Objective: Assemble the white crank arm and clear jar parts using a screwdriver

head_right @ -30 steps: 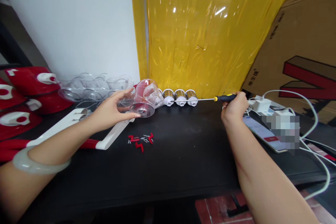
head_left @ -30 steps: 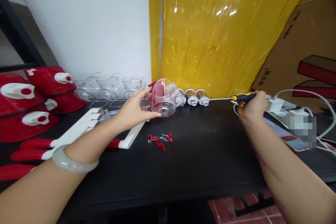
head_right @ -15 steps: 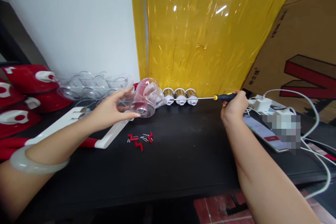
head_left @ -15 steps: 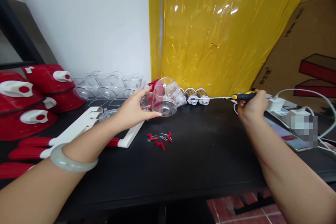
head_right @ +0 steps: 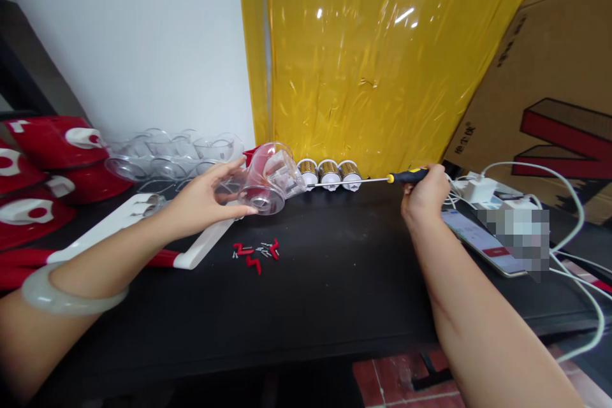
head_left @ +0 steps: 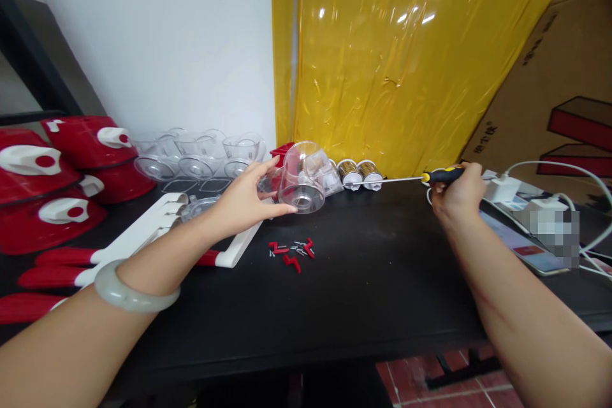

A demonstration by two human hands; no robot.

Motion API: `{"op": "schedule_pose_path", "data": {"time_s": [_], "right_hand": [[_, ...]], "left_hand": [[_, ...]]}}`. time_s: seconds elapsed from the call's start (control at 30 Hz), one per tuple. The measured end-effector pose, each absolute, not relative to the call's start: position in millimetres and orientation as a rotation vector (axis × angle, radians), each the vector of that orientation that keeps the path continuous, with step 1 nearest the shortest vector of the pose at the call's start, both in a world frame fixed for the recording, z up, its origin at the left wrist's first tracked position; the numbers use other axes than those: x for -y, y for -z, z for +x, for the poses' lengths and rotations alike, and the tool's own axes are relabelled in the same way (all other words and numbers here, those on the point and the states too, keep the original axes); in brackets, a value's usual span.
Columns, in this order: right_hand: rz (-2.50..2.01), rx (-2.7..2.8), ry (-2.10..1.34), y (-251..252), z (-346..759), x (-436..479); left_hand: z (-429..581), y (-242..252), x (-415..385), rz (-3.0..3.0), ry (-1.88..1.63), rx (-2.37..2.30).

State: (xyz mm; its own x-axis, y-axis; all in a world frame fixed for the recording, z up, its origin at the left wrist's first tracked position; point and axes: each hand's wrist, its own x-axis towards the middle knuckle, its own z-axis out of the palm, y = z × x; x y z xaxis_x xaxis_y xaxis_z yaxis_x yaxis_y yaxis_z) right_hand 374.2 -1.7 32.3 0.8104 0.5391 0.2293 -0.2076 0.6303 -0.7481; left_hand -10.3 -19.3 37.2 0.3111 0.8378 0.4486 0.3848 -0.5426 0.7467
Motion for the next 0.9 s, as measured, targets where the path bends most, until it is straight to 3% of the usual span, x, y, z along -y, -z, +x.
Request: {"op": "schedule_pose_path", "data": {"time_s": [0.9], "right_hand": [[-0.776, 0.481, -0.328, -32.9, 372.7, 1.3]], "left_hand": [[-11.1, -36.7, 19.7, 2.138, -1.121, -1.078]]}}
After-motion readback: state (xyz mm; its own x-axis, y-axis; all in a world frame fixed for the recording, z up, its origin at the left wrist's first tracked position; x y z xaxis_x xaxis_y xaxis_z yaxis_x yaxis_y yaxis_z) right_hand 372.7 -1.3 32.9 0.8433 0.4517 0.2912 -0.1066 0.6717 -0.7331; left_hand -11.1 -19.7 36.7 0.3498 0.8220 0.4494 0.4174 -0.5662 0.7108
